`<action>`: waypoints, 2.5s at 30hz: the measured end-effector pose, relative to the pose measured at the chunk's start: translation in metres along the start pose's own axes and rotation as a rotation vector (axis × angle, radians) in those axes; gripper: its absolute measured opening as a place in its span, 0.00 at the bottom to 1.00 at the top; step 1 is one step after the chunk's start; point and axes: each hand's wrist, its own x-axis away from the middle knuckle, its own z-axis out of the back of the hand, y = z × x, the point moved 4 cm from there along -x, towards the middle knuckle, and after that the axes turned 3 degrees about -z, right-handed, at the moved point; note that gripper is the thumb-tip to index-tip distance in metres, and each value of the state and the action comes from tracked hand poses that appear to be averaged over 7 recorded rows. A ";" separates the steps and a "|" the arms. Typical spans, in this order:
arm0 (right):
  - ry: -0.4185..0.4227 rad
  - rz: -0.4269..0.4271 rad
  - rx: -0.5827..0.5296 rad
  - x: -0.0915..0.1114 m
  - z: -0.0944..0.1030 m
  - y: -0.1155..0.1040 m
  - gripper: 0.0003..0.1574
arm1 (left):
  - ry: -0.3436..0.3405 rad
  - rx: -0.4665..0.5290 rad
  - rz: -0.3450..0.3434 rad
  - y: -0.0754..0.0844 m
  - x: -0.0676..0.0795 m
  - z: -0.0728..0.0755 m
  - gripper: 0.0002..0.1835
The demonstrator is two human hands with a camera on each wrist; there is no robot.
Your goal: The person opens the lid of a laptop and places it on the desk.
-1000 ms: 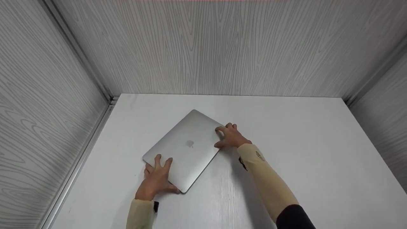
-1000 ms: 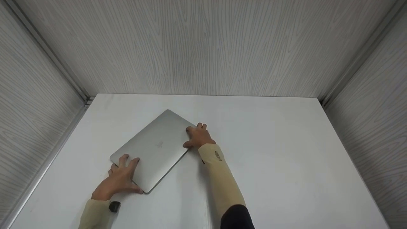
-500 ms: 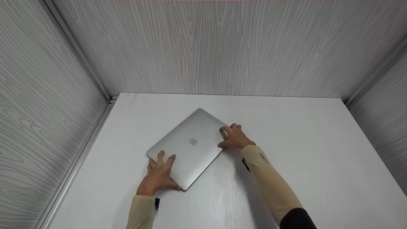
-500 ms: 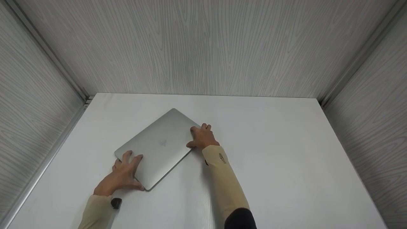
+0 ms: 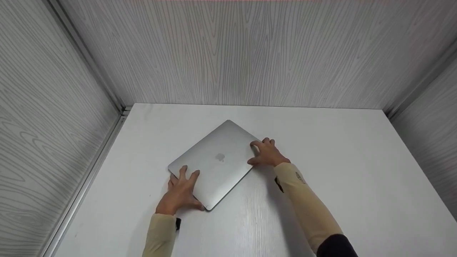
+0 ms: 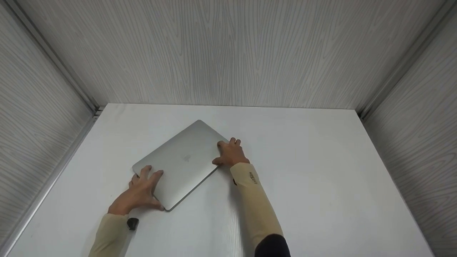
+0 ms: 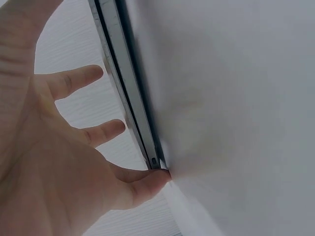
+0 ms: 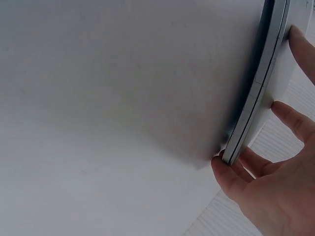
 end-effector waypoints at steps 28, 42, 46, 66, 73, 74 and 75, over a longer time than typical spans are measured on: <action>-0.056 -0.024 -0.042 -0.001 -0.001 0.011 0.47 | -0.090 -0.023 0.170 0.016 0.021 -0.010 0.69; -0.007 0.069 -0.007 0.000 0.002 0.010 0.46 | 0.002 -0.017 0.184 0.017 0.018 -0.013 0.71; -0.008 0.073 -0.007 -0.001 0.002 0.010 0.46 | 0.037 0.037 0.181 0.014 0.018 -0.013 0.70; -0.020 0.051 -0.007 -0.002 0.000 0.010 0.46 | 0.046 0.072 -0.006 0.012 0.008 -0.015 0.50; -0.005 0.026 0.003 0.005 0.004 0.010 0.45 | 0.033 0.053 -0.048 0.011 0.002 -0.012 0.50; -0.002 0.022 0.002 0.005 0.005 0.010 0.45 | 0.026 0.053 -0.051 0.011 0.001 -0.012 0.50; -0.003 0.017 -0.002 0.006 0.006 0.010 0.45 | 0.021 0.054 -0.052 0.011 0.001 -0.012 0.50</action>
